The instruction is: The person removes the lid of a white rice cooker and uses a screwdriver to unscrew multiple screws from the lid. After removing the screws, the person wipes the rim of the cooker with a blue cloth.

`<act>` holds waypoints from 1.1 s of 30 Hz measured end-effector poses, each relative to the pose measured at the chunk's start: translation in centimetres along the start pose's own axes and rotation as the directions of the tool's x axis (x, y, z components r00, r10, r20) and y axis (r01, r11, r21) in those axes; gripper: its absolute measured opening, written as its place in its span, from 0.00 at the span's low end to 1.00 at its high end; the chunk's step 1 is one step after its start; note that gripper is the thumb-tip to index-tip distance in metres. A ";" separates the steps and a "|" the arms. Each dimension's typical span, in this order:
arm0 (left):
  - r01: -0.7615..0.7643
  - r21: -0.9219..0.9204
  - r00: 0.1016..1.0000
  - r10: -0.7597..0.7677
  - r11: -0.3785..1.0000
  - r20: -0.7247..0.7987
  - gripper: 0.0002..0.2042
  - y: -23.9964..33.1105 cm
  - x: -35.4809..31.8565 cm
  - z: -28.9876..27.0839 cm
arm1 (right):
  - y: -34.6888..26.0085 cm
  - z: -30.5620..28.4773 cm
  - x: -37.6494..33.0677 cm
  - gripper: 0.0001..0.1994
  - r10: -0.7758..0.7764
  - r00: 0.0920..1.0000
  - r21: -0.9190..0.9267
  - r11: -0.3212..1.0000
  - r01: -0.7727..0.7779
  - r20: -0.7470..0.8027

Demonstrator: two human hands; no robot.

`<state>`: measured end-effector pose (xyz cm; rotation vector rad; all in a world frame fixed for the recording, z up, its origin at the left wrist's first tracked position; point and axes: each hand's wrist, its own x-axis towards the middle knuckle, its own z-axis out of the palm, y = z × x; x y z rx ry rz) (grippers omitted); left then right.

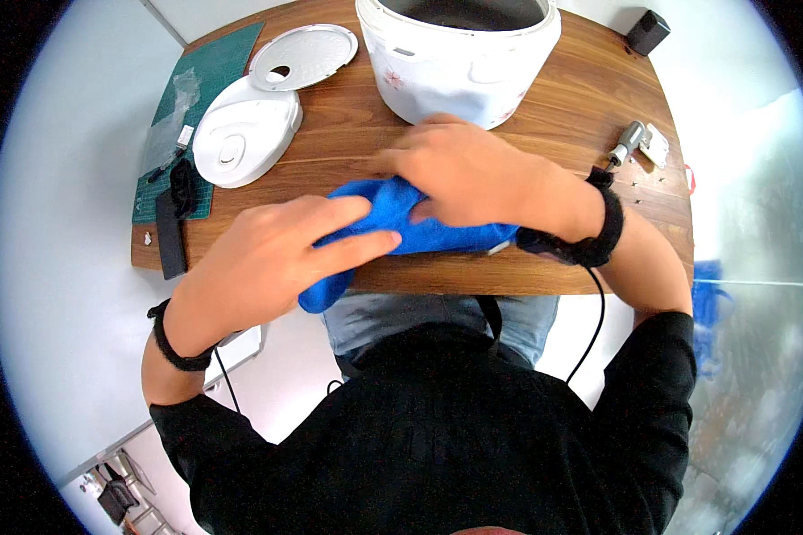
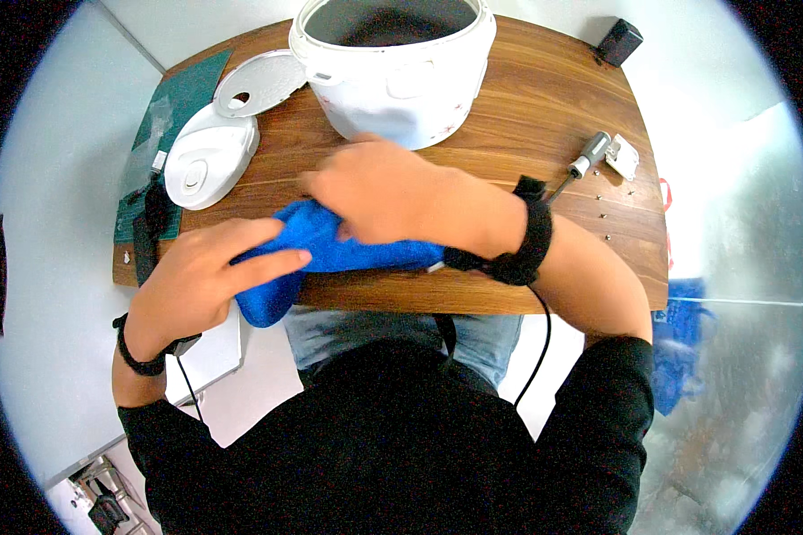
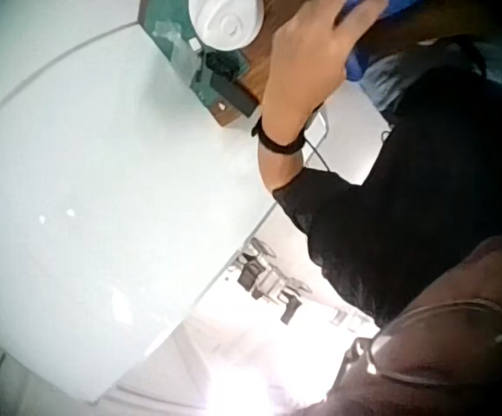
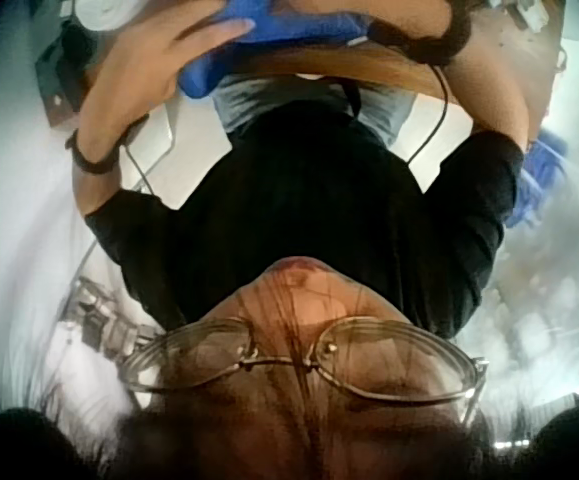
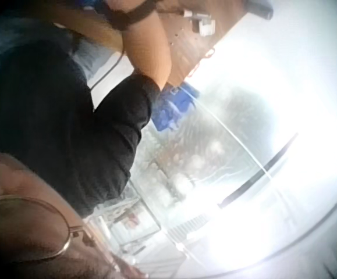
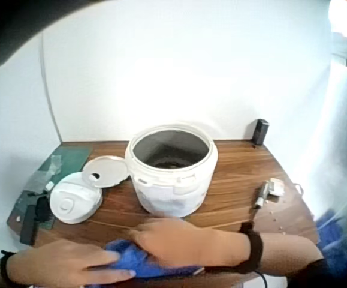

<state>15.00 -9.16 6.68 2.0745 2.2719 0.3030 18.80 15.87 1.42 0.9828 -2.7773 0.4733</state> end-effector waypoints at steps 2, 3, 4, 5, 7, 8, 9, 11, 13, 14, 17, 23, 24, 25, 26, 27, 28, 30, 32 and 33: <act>0.059 0.112 0.994 -0.048 0.992 -0.096 0.25 -0.1 -1.0 -0.3 | 0.9 -0.5 -1.0 0.17 0.145 0.965 -0.027 0.989 -0.142 0.218; 0.126 0.124 0.988 -0.113 0.984 -0.105 0.26 -0.4 -1.5 -0.5 | 1.0 -1.2 -1.7 0.16 0.148 0.977 -0.030 0.989 -0.145 0.152; 0.214 0.099 0.966 -0.196 0.972 -0.168 0.26 -0.5 -1.8 -0.3 | 0.8 -2.4 -2.4 0.14 0.149 0.985 -0.033 0.989 -0.147 0.085; 0.298 0.069 0.934 -0.276 0.952 -0.227 0.26 -0.7 -2.1 0.3 | 0.6 -3.6 -2.9 0.13 0.151 0.988 -0.034 0.988 -0.150 0.018; 0.417 0.012 0.873 -0.397 0.909 -0.285 0.24 -1.6 -2.6 1.3 | -0.2 -5.7 -3.7 0.13 0.279 0.960 -0.030 0.960 -0.280 -0.009; 0.460 -0.014 0.849 -0.444 0.888 -0.288 0.22 -2.3 -3.3 1.6 | -0.3 -6.3 -4.1 0.13 0.341 0.940 -0.027 0.940 -0.341 -0.022; 0.490 -0.039 0.828 -0.479 0.871 -0.292 0.21 -3.1 -3.4 1.7 | 0.0 -6.5 -4.6 0.13 0.366 0.929 0.036 0.930 -0.365 -0.053; 0.559 -0.116 0.779 -0.567 0.821 -0.268 0.14 -4.3 -2.4 1.7 | 1.1 -5.7 -5.2 0.13 0.421 0.899 0.101 0.906 -0.411 -0.124; 0.585 -0.286 0.734 -0.646 0.758 -0.211 0.09 -4.3 -1.1 1.5 | 1.9 -4.8 -5.8 0.13 0.501 0.853 0.199 0.860 -0.471 -0.145; 0.574 -0.415 0.715 -0.679 0.706 -0.167 0.08 -3.8 0.0 1.5 | 2.1 -4.3 -5.9 0.14 0.547 0.827 0.258 0.824 -0.504 -0.129; 0.372 -0.776 0.773 -0.633 0.508 -0.044 0.09 -2.7 1.3 3.3 | 0.6 -3.7 -5.2 0.16 0.615 0.787 0.491 0.698 -0.522 -0.037; 0.036 -0.964 0.894 -0.440 0.262 -0.087 0.15 3.8 5.6 4.1 | -3.7 -0.8 -5.6 0.22 0.351 0.859 0.587 0.806 -0.075 -0.372; -0.024 -0.984 0.894 -0.437 0.177 -0.101 0.16 4.5 5.9 3.7 | -3.5 -0.2 -5.8 0.29 0.300 0.835 0.557 0.831 0.008 -0.460; -0.006 -0.988 0.913 -0.401 0.157 -0.069 0.17 4.4 5.9 4.1 | -3.0 0.4 -6.0 0.44 0.264 0.860 0.635 0.767 0.087 -0.436; 0.014 -0.990 0.931 -0.363 0.138 -0.038 0.17 4.2 6.0 4.3 | -3.2 0.9 -6.3 0.53 0.255 0.868 0.709 0.689 0.146 -0.427; -0.016 -0.979 0.925 -0.368 0.204 -0.092 0.18 4.2 6.3 4.1 | -3.8 0.5 -6.3 0.56 0.266 0.885 0.746 0.654 0.126 -0.382; -0.018 -0.986 0.929 -0.362 0.164 -0.077 0.18 4.0 6.4 4.2 | -4.2 -0.1 -6.3 0.60 0.274 0.901 0.780 0.617 0.103 -0.336; -0.019 -0.997 0.939 -0.340 0.079 -0.045 0.18 3.1 6.7 4.6 | -4.1 -1.2 -6.1 0.59 0.334 0.880 0.717 0.697 0.010 -0.338; -0.032 -0.971 0.949 -0.296 0.238 -0.104 0.17 2.4 7.1 4.0 | -3.3 -1.6 -6.1 0.57 0.443 0.850 0.809 0.587 -0.036 -0.284; -0.048 -0.944 0.943 -0.297 0.327 -0.151 0.15 2.5 7.4 3.5 | -3.1 -2.1 -6.0 0.52 0.436 0.835 0.759 0.650 -0.034 -0.336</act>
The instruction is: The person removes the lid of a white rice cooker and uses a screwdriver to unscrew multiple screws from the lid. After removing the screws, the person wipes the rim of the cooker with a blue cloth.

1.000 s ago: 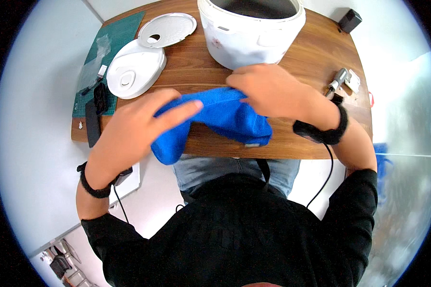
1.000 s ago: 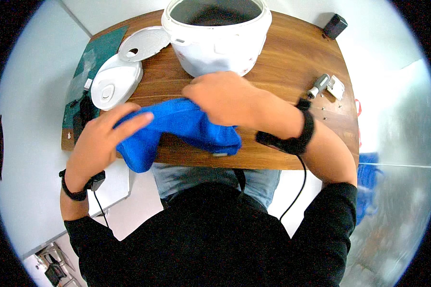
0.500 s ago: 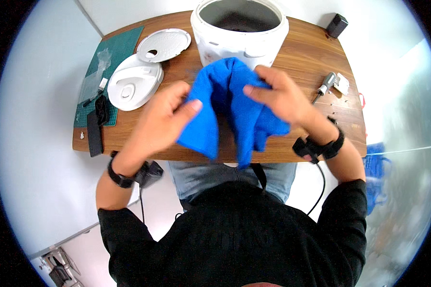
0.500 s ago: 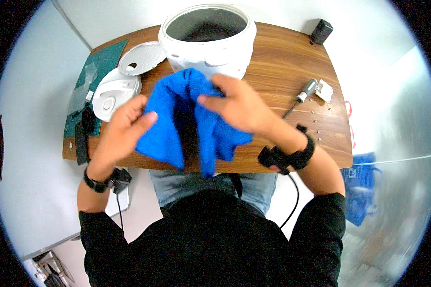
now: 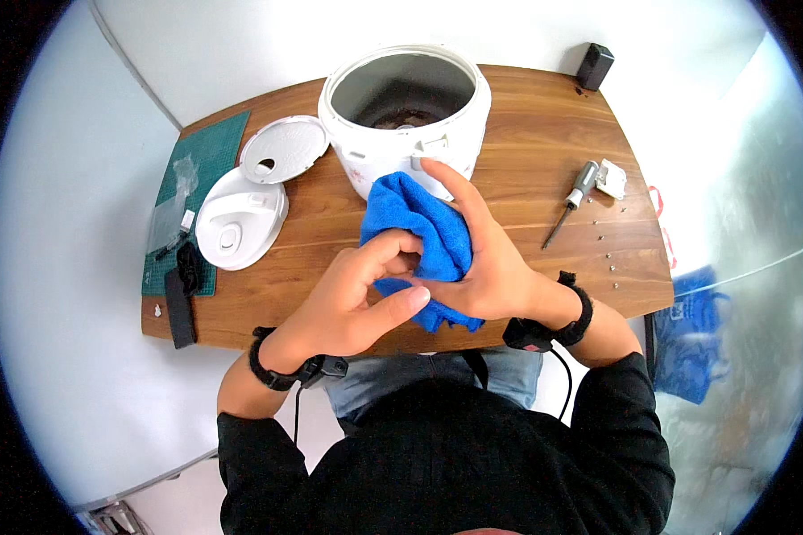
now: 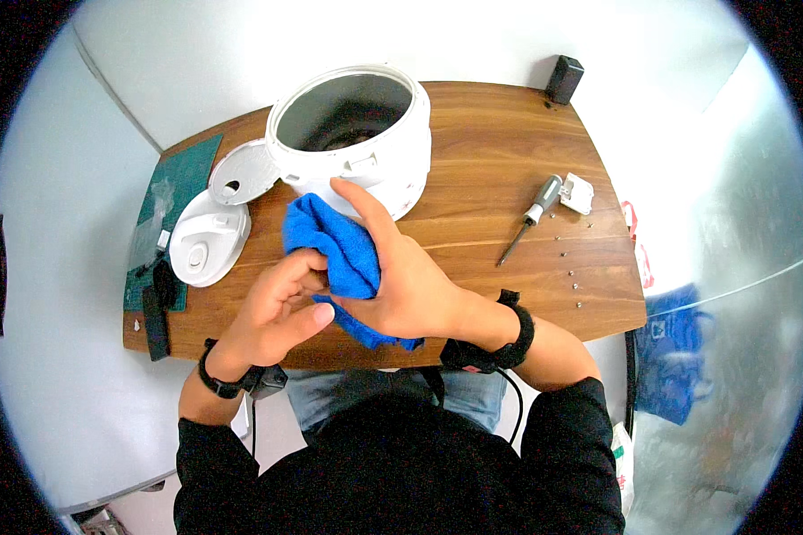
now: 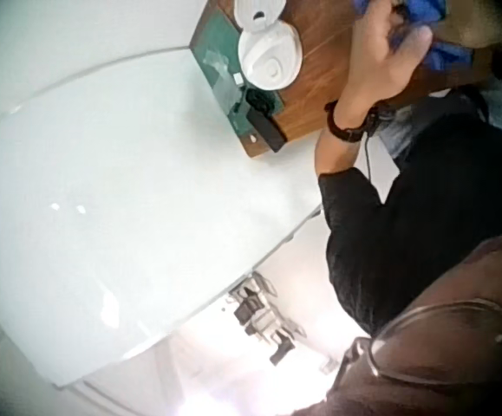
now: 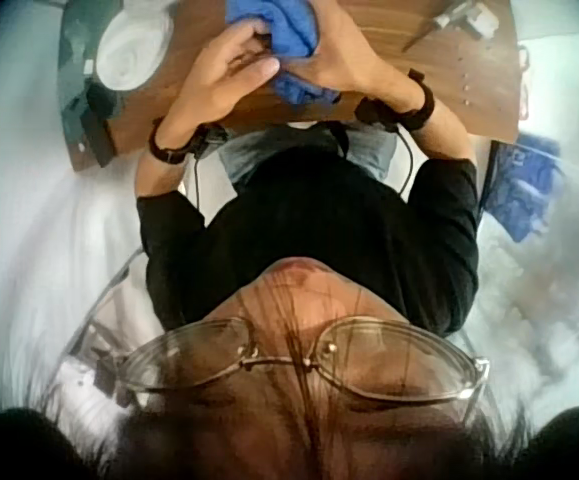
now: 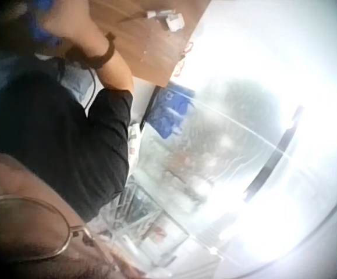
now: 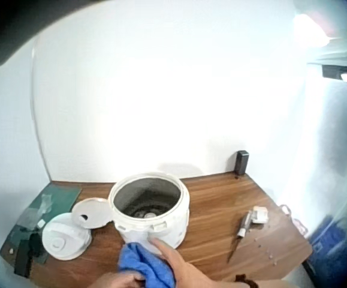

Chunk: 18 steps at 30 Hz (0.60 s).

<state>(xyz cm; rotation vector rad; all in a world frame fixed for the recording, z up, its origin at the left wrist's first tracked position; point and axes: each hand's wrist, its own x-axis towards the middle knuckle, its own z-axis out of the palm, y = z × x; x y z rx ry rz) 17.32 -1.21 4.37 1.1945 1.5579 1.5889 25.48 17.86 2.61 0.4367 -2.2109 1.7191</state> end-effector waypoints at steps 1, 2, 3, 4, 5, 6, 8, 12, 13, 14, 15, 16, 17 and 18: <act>-0.044 0.083 0.999 0.046 0.996 -0.014 0.14 0.5 0.4 0.0 | -0.4 -0.6 0.4 0.51 -0.016 1.000 -0.057 0.998 0.017 0.008; -0.061 0.173 0.997 0.069 0.983 -0.038 0.12 1.2 0.8 0.0 | -1.0 -1.4 0.8 0.50 -0.032 0.999 -0.112 0.993 0.034 0.018; -0.077 0.259 0.994 0.095 0.963 -0.059 0.10 1.8 1.4 0.1 | -1.7 -2.3 1.1 0.49 -0.045 0.999 -0.169 0.984 0.049 0.029; -0.089 0.344 0.989 0.123 0.935 -0.079 0.09 2.2 2.0 0.0 | -2.1 -3.1 1.3 0.46 -0.050 0.999 -0.191 0.980 0.048 -0.005; -0.115 0.371 0.974 0.177 0.922 -0.139 0.08 2.4 2.6 -0.1 | -1.6 -4.0 1.3 0.43 -0.140 0.988 -0.252 0.960 0.119 -0.069; -0.133 0.405 0.951 0.231 0.905 -0.204 0.07 2.6 3.1 -0.3 | -1.6 -5.2 1.5 0.40 -0.205 0.972 -0.319 0.934 0.158 -0.118; -0.252 0.453 0.865 0.409 0.855 -0.292 0.05 2.2 4.7 -1.2 | -2.3 -7.7 1.1 0.36 -0.199 0.948 -0.402 0.911 0.087 -0.247; -0.222 0.813 0.738 0.638 0.538 -0.220 0.16 1.3 8.5 -2.2 | -2.6 -9.8 2.1 0.31 -0.358 0.833 -0.616 0.787 0.027 -0.422; -0.159 0.848 0.746 0.624 0.506 -0.232 0.19 0.8 9.4 -1.8 | -2.4 -9.7 2.5 0.31 -0.401 0.806 -0.670 0.743 0.007 -0.435; -0.094 0.877 0.754 0.609 0.471 -0.246 0.22 0.5 10.0 -1.6 | -2.0 -9.7 2.9 0.31 -0.443 0.805 -0.738 0.675 0.011 -0.393; -0.055 0.878 0.817 0.527 0.476 -0.234 0.24 0.2 10.6 -1.4 | -1.5 -9.8 3.2 0.31 -0.483 0.803 -0.801 0.599 0.012 -0.349; -0.016 0.879 0.872 0.437 0.477 -0.221 0.25 -0.1 11.0 -1.4 | -0.8 -9.8 3.6 0.31 -0.517 0.801 -0.855 0.518 0.014 -0.300; 0.023 0.881 0.916 0.343 0.473 -0.208 0.27 -0.4 11.4 -1.3 | -0.1 -9.5 4.3 0.31 -0.554 0.795 -0.887 0.459 0.045 -0.247; 0.009 0.911 0.907 0.380 0.413 -0.181 0.22 -0.8 11.6 -1.2 | 0.7 -9.1 4.6 0.30 -0.516 0.830 -0.912 0.410 0.020 -0.214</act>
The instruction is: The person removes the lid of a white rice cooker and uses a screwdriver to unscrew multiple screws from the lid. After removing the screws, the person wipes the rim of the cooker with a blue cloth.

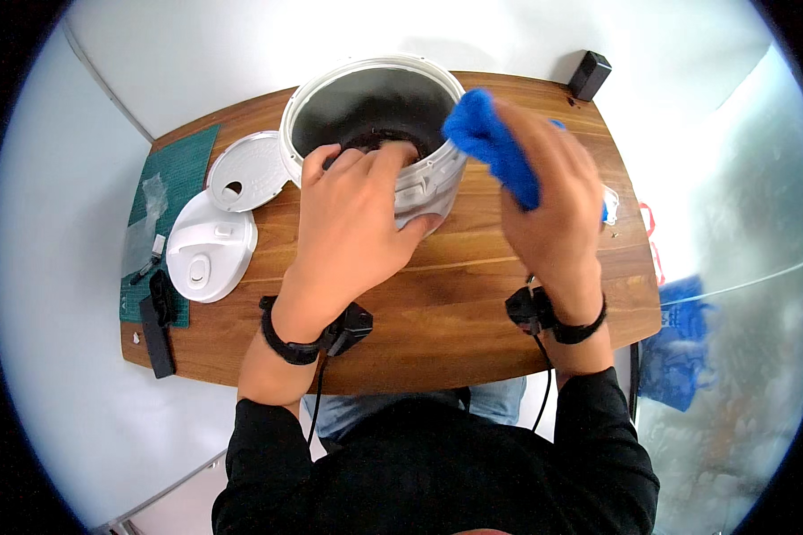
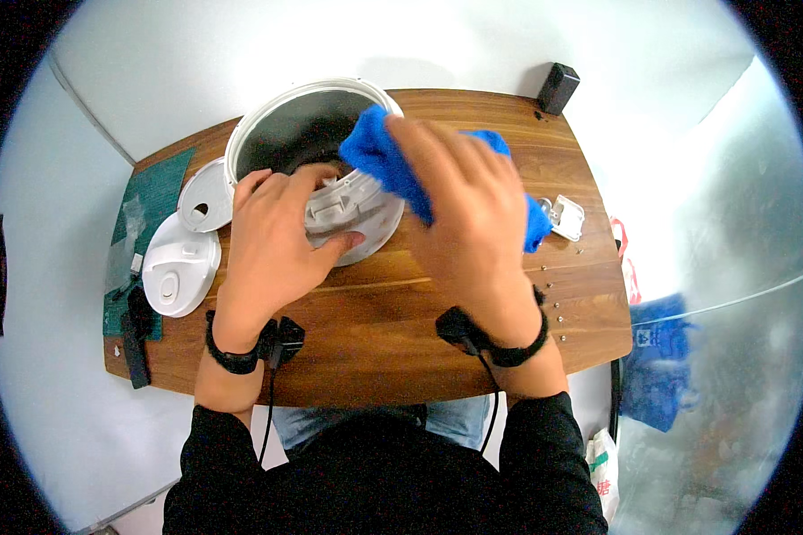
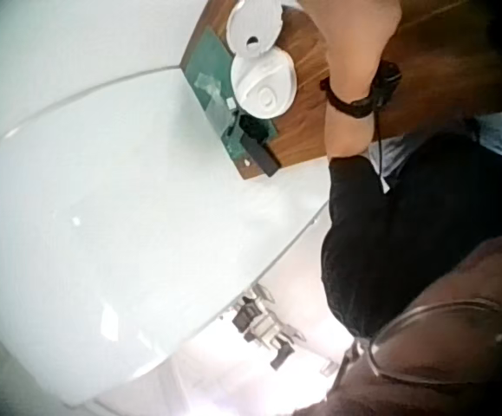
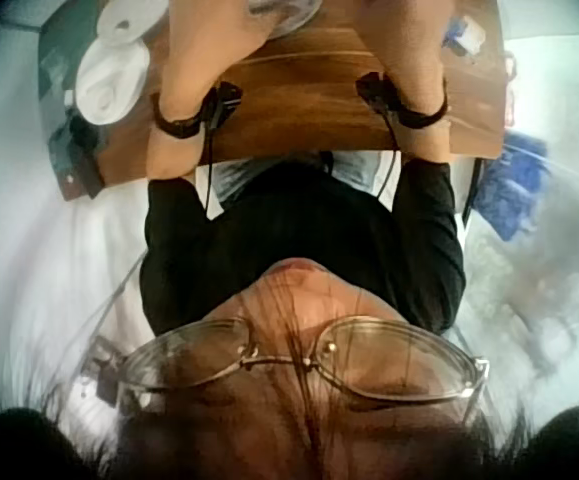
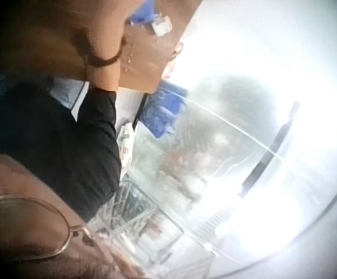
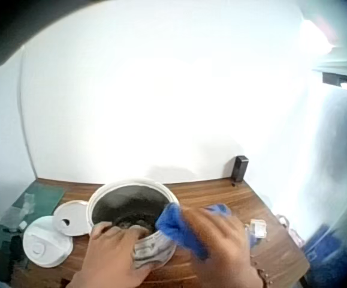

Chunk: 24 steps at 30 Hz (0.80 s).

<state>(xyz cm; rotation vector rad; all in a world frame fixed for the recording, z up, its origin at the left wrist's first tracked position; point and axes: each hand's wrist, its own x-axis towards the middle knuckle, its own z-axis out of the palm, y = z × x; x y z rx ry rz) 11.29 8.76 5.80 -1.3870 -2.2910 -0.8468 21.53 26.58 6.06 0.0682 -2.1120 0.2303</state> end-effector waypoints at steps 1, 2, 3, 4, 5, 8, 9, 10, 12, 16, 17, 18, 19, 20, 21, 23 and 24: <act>-0.011 0.017 1.000 0.011 1.000 -0.012 0.21 -0.2 0.0 0.2 | -0.2 0.6 -0.2 0.30 -0.011 0.998 -0.058 0.998 0.014 0.061; -0.020 0.036 0.999 0.021 0.999 -0.024 0.19 -0.5 0.0 0.4 | -0.6 1.1 -0.3 0.30 -0.023 0.993 -0.041 0.999 0.028 0.117; -0.030 0.049 0.999 0.032 0.998 -0.036 0.18 -0.8 0.0 0.6 | -1.0 1.4 -0.5 0.29 -0.035 0.984 -0.027 0.999 0.040 0.175; -0.039 0.014 0.998 0.039 0.999 -0.055 0.15 -1.1 0.0 0.7 | -1.6 1.0 -0.5 0.30 0.001 0.968 0.050 0.999 -0.014 0.252; -0.037 0.004 0.999 0.037 0.999 -0.026 0.15 -1.3 0.0 0.4 | -1.7 0.9 -0.3 0.30 -0.018 0.963 0.061 0.998 0.001 0.268; -0.040 -0.020 0.999 0.040 0.999 0.028 0.15 -2.1 -0.1 -0.3 | -1.2 1.6 -0.1 0.32 -0.040 0.932 0.239 0.970 -0.051 0.361; -0.048 -0.028 0.998 0.049 0.998 0.026 0.15 -2.3 -0.1 -0.4 | -1.2 2.1 -0.3 0.32 -0.048 0.939 0.253 0.967 -0.042 0.341; -0.057 -0.037 0.998 0.057 0.998 0.025 0.15 -2.5 -0.2 -0.4 | -1.4 2.7 -0.4 0.33 -0.055 0.946 0.266 0.963 -0.034 0.320; -0.058 -0.047 0.997 0.060 0.997 0.042 0.15 -2.8 -0.2 -0.6 | -1.4 3.5 -0.8 0.33 -0.069 0.961 0.271 0.963 -0.006 0.267; -0.045 -0.068 0.996 0.050 0.997 0.074 0.15 -3.4 -0.4 -0.8 | -1.1 3.9 -1.3 0.34 0.075 0.993 0.284 0.954 -0.099 0.096; -0.045 -0.077 0.996 0.051 0.996 0.071 0.15 -3.5 -0.5 -0.8 | -0.9 3.4 -1.0 0.35 0.062 0.992 0.228 0.970 -0.087 0.112; -0.051 -0.079 0.996 0.056 0.996 0.064 0.15 -3.6 -0.5 -0.8 | -0.6 2.9 -0.7 0.35 0.050 0.990 0.167 0.983 -0.071 0.129; -0.055 -0.080 0.997 0.060 0.995 0.056 0.14 -3.6 -0.5 -0.8 | -0.3 2.3 -0.4 0.36 0.038 0.989 0.106 0.993 -0.054 0.144; -0.060 -0.081 0.997 0.064 0.995 0.048 0.14 -3.6 -0.5 -0.9 | -0.4 2.1 -0.6 0.36 0.042 0.986 0.090 0.994 -0.057 0.162; -0.063 -0.080 0.996 0.067 0.995 0.052 0.14 -3.6 -0.5 -0.9 | -0.5 2.0 -0.7 0.37 0.048 0.983 0.074 0.995 -0.062 0.178; -0.067 -0.078 0.996 0.072 0.995 0.059 0.15 -3.6 -0.4 -1.0 | -1.5 2.4 -0.6 0.36 0.064 0.969 0.185 0.976 -0.110 0.238; -0.069 -0.074 0.996 0.072 0.995 0.049 0.15 -3.6 -0.4 -0.9 | -1.8 3.0 -1.0 0.36 0.065 0.972 0.216 0.970 -0.114 0.225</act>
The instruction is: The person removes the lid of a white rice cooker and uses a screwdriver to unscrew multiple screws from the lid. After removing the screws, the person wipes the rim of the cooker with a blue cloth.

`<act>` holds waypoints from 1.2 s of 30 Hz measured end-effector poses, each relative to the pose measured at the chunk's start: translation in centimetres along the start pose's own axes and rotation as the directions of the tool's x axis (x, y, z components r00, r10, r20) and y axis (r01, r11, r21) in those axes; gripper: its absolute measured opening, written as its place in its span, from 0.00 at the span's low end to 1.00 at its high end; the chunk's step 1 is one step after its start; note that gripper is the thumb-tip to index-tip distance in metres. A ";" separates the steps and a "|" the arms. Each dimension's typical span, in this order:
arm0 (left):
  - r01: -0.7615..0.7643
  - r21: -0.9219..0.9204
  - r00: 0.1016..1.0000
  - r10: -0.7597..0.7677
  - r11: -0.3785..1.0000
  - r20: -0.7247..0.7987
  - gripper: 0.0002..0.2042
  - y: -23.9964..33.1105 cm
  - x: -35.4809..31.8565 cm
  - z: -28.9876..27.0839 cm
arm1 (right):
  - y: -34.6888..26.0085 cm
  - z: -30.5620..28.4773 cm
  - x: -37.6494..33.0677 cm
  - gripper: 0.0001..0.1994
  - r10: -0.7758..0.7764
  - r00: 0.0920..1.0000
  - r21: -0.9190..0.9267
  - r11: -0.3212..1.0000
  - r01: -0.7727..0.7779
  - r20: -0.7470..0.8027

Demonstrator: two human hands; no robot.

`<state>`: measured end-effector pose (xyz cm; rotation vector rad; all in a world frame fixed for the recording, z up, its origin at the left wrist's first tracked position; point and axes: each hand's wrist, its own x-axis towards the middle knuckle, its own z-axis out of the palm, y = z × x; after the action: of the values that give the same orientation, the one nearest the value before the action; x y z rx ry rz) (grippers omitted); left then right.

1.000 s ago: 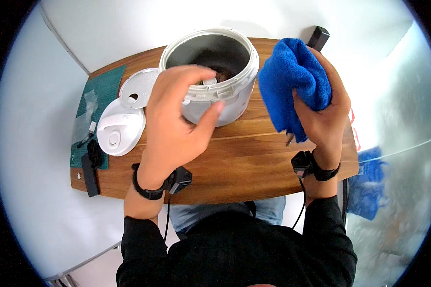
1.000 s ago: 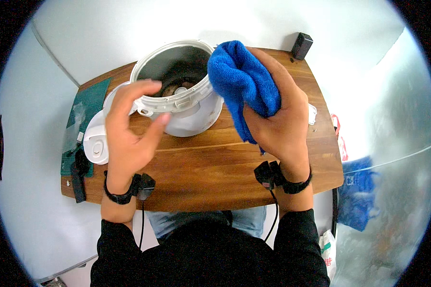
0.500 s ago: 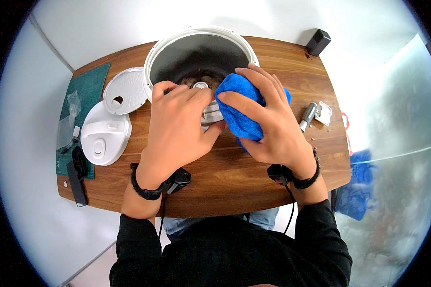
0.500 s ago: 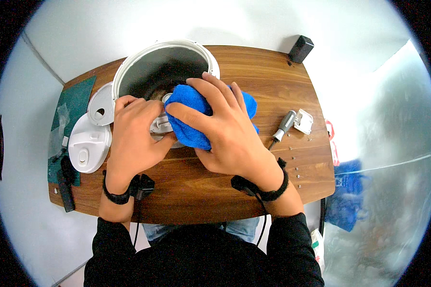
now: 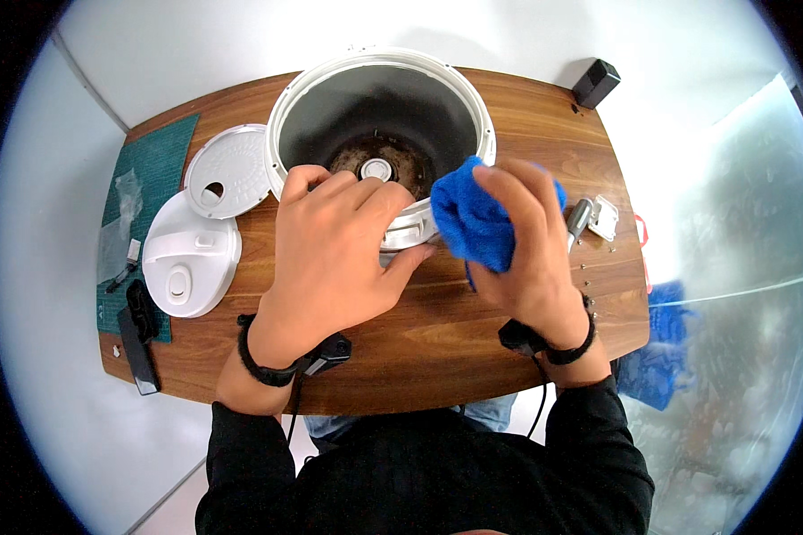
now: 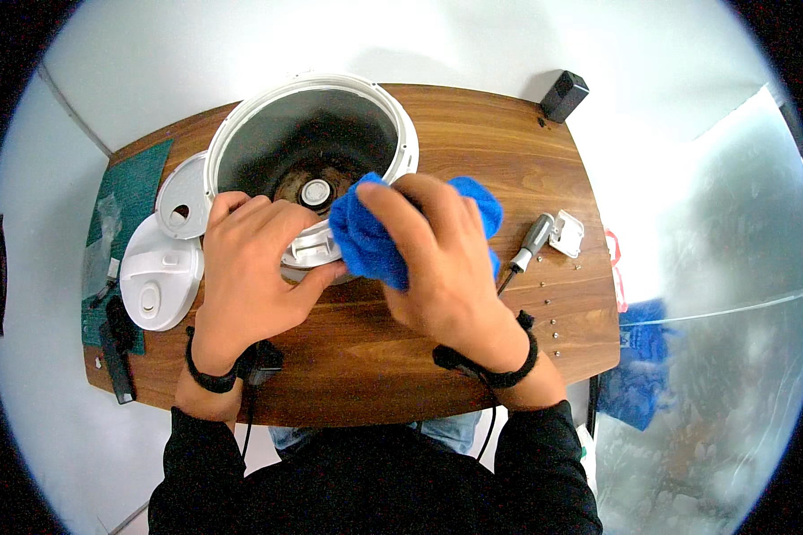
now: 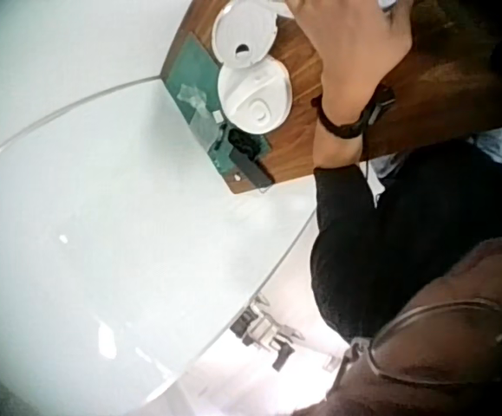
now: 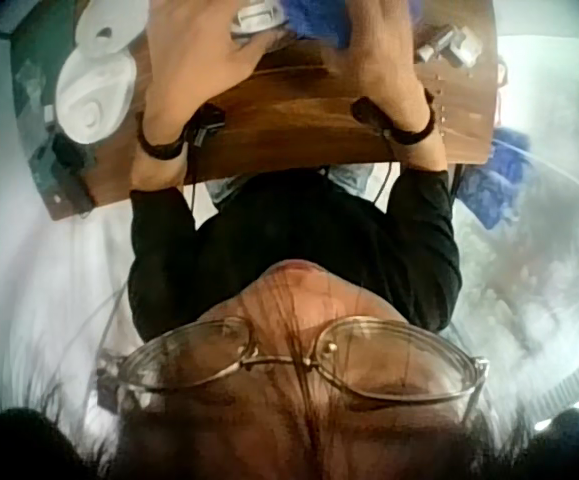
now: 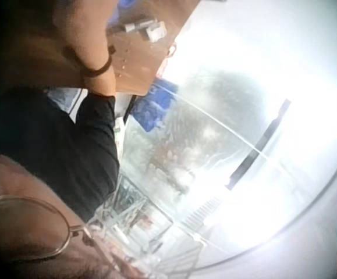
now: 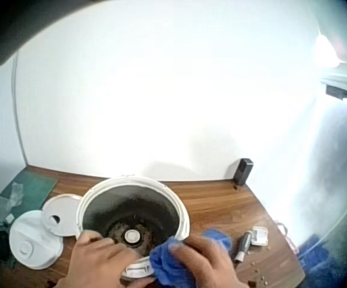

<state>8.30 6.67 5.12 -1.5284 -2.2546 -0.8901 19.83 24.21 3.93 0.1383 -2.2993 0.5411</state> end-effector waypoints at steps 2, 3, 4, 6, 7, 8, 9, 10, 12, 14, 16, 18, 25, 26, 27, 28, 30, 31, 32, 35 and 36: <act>-0.001 0.007 1.000 0.001 1.000 -0.021 0.15 0.0 0.0 0.2 | -0.7 -0.1 -0.3 0.34 -0.004 0.998 -0.018 1.000 0.005 0.063; -0.013 0.022 1.000 0.013 1.000 -0.025 0.15 0.0 0.0 0.2 | -1.3 -0.1 -0.5 0.32 -0.028 0.996 -0.074 0.997 0.034 0.080; -0.024 0.037 0.999 0.025 0.999 -0.028 0.15 0.0 0.1 0.2 | -1.6 0.2 -0.7 0.31 -0.050 0.996 -0.109 0.992 0.058 0.073; -0.039 0.044 0.998 0.041 0.998 -0.040 0.15 -0.1 0.1 0.3 | -2.1 0.5 -0.9 0.28 -0.051 0.995 -0.156 0.986 0.065 0.089; -0.043 0.037 0.998 0.045 0.998 -0.048 0.14 -0.1 0.0 0.3 | -2.2 0.3 -0.7 0.28 -0.039 0.993 -0.166 0.984 0.058 0.111; -0.048 0.030 0.997 0.049 0.998 -0.057 0.14 -0.2 0.0 0.4 | -2.3 0.0 -0.5 0.28 -0.027 0.991 -0.176 0.983 0.051 0.133; -0.039 0.016 0.998 0.040 0.999 -0.055 0.14 -0.2 -0.1 0.5 | -2.3 -0.3 -0.3 0.27 -0.014 0.988 -0.187 0.981 0.043 0.154; -0.031 0.002 0.998 0.031 1.000 -0.053 0.14 -0.2 -0.1 0.5 | -2.4 -0.5 -0.2 0.27 0.009 0.988 -0.190 0.982 0.021 0.152; -0.022 -0.003 0.999 0.022 1.000 -0.048 0.14 -0.1 -0.1 0.5 | -2.2 -0.9 0.0 0.27 0.055 0.988 -0.198 0.980 -0.025 0.146; -0.021 0.016 0.999 0.022 1.000 -0.042 0.13 -0.1 -0.1 0.6 | -1.4 -1.1 -0.1 0.28 0.086 0.990 -0.214 0.975 -0.060 0.113; -0.028 0.019 0.997 0.029 0.999 -0.066 0.13 -0.1 -0.1 0.8 | -0.8 -1.3 0.1 0.29 0.118 0.988 -0.199 0.975 -0.096 0.104; -0.030 0.027 0.996 0.032 0.999 -0.079 0.12 0.0 0.1 0.8 | -0.6 -1.0 0.1 0.29 0.088 0.991 -0.171 0.983 -0.070 0.101; -0.056 0.064 0.987 0.064 0.996 -0.145 0.13 -0.1 0.2 1.4 | -1.3 -0.5 0.2 0.31 0.095 0.986 -0.072 0.994 -0.085 0.140; -0.059 0.067 0.986 0.069 0.996 -0.152 0.13 -0.2 0.2 1.4 | -1.2 -0.6 0.3 0.30 0.094 0.985 -0.066 0.994 -0.085 0.144; -0.062 0.067 0.985 0.072 0.996 -0.156 0.13 -0.2 0.2 1.5 | -1.0 -0.7 0.5 0.30 0.110 0.982 -0.082 0.992 -0.098 0.152; -0.065 0.068 0.984 0.075 0.996 -0.160 0.13 -0.3 0.2 1.5 | -0.8 -0.9 0.8 0.30 0.126 0.979 -0.099 0.989 -0.111 0.161; -0.066 0.067 0.983 0.077 0.996 -0.167 0.13 -0.3 0.2 1.5 | -0.3 -1.1 1.0 0.30 0.148 0.976 -0.102 0.986 -0.132 0.162; -0.065 0.066 0.983 0.076 0.996 -0.169 0.13 -0.2 0.2 1.5 | -0.3 -1.1 1.1 0.30 0.150 0.975 -0.092 0.986 -0.136 0.167; -0.065 0.064 0.982 0.075 0.996 -0.171 0.13 -0.2 0.2 1.5 | -0.3 -1.1 1.1 0.30 0.153 0.973 -0.082 0.987 -0.140 0.171; -0.054 0.091 0.985 0.068 0.994 -0.159 0.14 -0.1 0.3 1.5 | -0.9 -1.0 1.0 0.29 0.138 0.973 -0.070 0.989 -0.127 0.185; -0.052 0.105 0.985 0.068 0.993 -0.157 0.14 -0.1 0.4 1.5 | -1.3 -0.8 0.9 0.29 0.134 0.973 -0.073 0.990 -0.122 0.187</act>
<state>8.26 7.92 4.12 -1.4202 -2.0953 -0.8378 20.08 23.40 5.48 0.0122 -2.5225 0.5427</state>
